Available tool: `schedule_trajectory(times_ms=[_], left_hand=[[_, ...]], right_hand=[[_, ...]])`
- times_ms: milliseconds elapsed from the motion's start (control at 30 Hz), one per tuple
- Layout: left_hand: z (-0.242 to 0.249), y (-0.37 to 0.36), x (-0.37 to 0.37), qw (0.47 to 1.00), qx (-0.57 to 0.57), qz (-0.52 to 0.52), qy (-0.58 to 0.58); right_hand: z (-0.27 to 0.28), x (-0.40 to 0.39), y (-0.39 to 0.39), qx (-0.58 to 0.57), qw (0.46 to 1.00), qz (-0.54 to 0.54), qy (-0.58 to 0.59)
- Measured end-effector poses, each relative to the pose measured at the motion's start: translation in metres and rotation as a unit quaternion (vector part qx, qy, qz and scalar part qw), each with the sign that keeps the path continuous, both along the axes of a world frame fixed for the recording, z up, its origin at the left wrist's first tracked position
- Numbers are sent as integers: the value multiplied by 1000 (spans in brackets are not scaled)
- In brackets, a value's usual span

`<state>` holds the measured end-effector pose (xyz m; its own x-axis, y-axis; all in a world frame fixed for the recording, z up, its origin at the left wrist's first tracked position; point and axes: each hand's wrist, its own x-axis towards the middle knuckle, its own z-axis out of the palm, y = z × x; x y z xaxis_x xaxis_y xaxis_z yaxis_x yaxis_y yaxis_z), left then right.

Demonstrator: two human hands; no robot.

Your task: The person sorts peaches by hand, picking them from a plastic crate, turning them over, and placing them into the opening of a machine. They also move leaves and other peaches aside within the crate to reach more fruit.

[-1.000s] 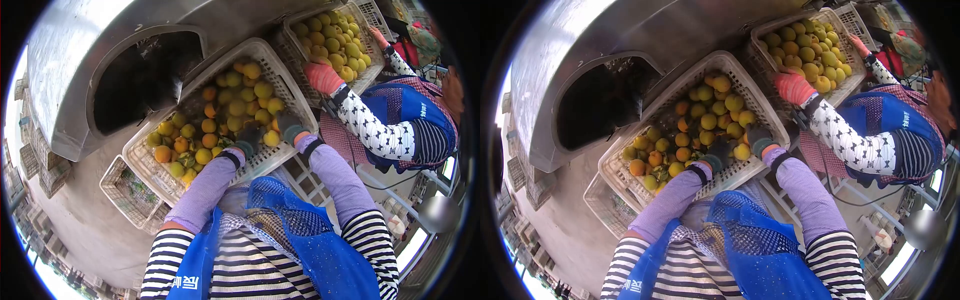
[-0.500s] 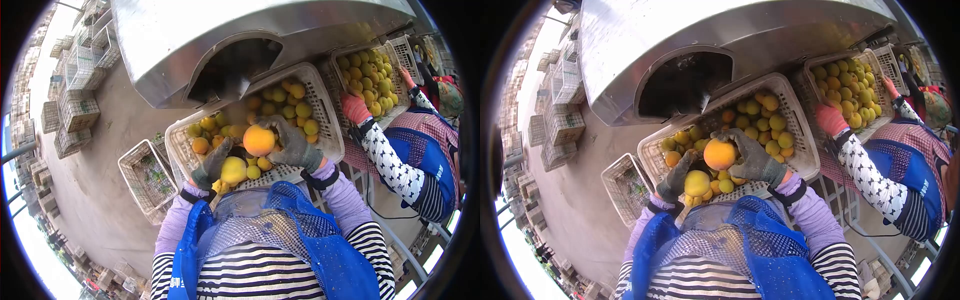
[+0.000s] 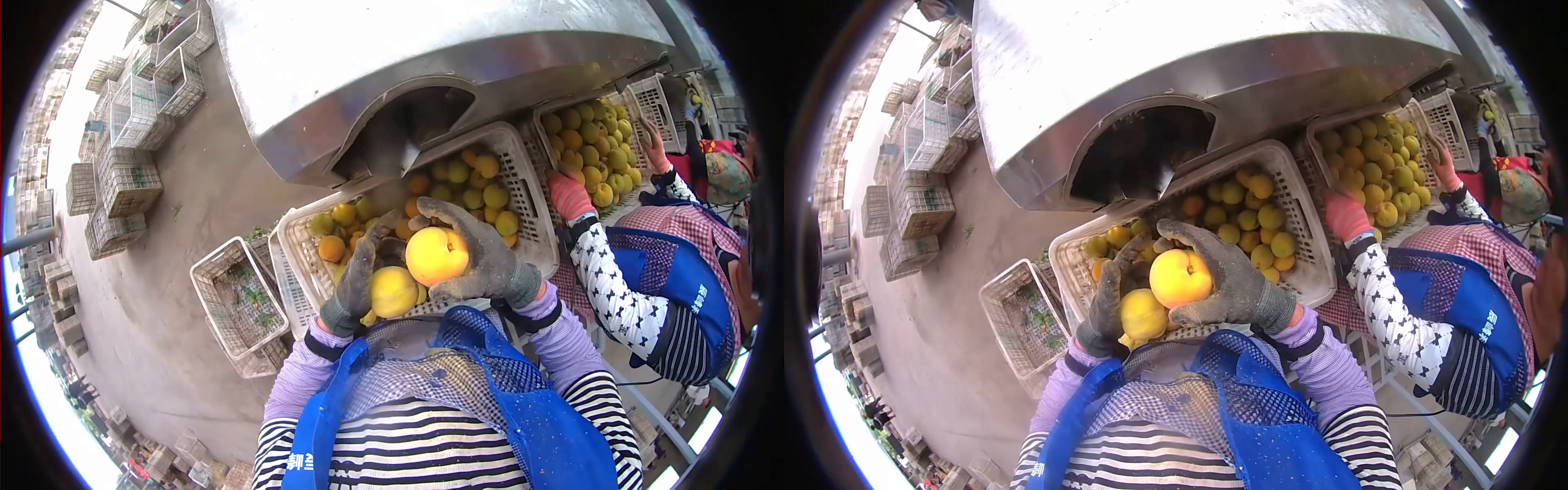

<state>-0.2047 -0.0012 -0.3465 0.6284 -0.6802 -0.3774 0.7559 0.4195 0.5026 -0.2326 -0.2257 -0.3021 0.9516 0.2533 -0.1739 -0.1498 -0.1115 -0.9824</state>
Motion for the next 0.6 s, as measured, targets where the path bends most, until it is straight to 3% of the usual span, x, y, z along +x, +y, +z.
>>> schedule_trajectory(times_ms=[33, 133, 167, 267, 400, 533, 567, 600], left_hand=[[-4, -4, 2, 991, -1, -35, -125], [6, -5, 5, 978, 81, -44, -188], [-5, -4, 3, 973, 101, -10, -208], [4, -11, 9, 980, 58, 8, -189], [4, -19, 21, 984, 43, 48, -164], [-14, -17, 31, 955, 185, 122, -196], [-25, -13, 28, 975, 124, 122, -137], [-26, -11, 24, 976, 135, 132, -113]], right_hand=[[0, 2, 3, -16, 999, -3, -43], [-6, 3, 12, -220, 952, -64, -203], [-9, -1, 14, -238, 948, -110, -179], [-3, -4, 20, -217, 960, -129, -117], [-1, 22, 32, -257, 940, -179, -137], [-32, 66, 46, -332, 885, -241, -220], [-44, 78, 40, -357, 872, -199, -269], [-53, 83, 41, -366, 869, -208, -259]])
